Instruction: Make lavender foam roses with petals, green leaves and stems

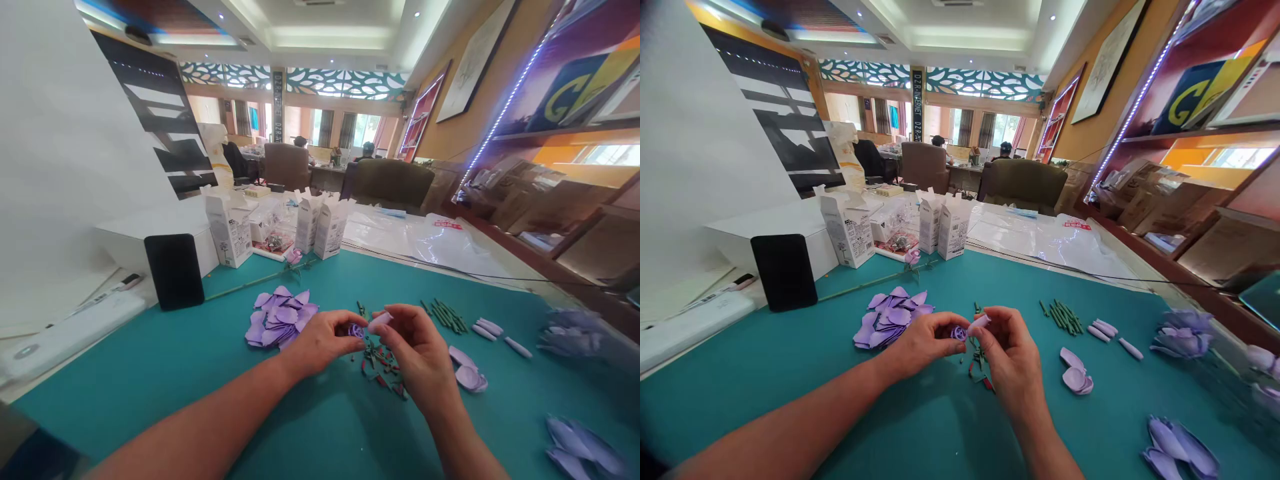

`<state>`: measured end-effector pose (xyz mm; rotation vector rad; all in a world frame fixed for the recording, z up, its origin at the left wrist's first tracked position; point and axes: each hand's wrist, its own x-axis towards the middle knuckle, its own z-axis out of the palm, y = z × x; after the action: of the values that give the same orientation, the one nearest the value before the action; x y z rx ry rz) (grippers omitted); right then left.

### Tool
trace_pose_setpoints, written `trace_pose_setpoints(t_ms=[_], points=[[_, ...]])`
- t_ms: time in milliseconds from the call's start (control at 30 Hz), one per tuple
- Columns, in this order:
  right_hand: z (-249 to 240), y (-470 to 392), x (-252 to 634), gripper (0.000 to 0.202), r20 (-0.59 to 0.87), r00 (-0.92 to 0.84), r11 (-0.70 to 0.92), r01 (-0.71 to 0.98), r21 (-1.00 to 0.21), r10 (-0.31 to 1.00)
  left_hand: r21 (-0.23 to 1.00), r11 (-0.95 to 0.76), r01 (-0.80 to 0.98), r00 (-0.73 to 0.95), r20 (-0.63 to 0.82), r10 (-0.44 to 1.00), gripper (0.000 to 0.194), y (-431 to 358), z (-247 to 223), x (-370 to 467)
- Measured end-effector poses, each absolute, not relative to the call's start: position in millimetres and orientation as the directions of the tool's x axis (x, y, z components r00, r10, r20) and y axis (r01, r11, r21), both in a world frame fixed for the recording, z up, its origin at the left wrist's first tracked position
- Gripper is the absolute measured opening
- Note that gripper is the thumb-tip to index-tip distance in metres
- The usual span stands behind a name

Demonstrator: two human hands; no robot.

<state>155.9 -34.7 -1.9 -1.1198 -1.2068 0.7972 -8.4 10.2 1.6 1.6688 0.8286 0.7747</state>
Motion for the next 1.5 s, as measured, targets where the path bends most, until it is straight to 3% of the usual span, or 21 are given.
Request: trace_pose_setpoints(t_ms=[500,767,1133,1267,1367,1500], points=[[-4,-40,142,0.026,0.357,0.283,0.26,0.327,-0.909,0.89,0.931,-0.307,0.199,0.515,0.167,0.841,0.027,6,2,-9],[0,-43,143,0.016,0.46,0.209,0.281,0.558,-0.781,0.863,0.914,-0.33,0.234,0.508,0.175,0.843,0.026,6,2,-8],[-7,-39,143,0.01,0.452,0.177,0.317,0.497,-0.808,0.874,0.868,-0.385,0.314,0.493,0.197,0.847,0.026,4,4,-5],[-6,-34,145,0.009,0.492,0.115,0.374,0.509,-0.775,0.863,0.848,-0.399,0.349,0.505,0.189,0.842,0.032,7,7,-5],[-5,-32,146,0.018,0.498,0.105,0.376,0.527,-0.762,0.861,0.834,-0.406,0.374,0.52,0.174,0.836,0.037,11,6,-6],[-2,-33,143,0.009,0.537,0.102,0.373,0.613,-0.697,0.837,0.829,-0.394,0.397,0.502,0.163,0.849,0.039,13,3,-6]])
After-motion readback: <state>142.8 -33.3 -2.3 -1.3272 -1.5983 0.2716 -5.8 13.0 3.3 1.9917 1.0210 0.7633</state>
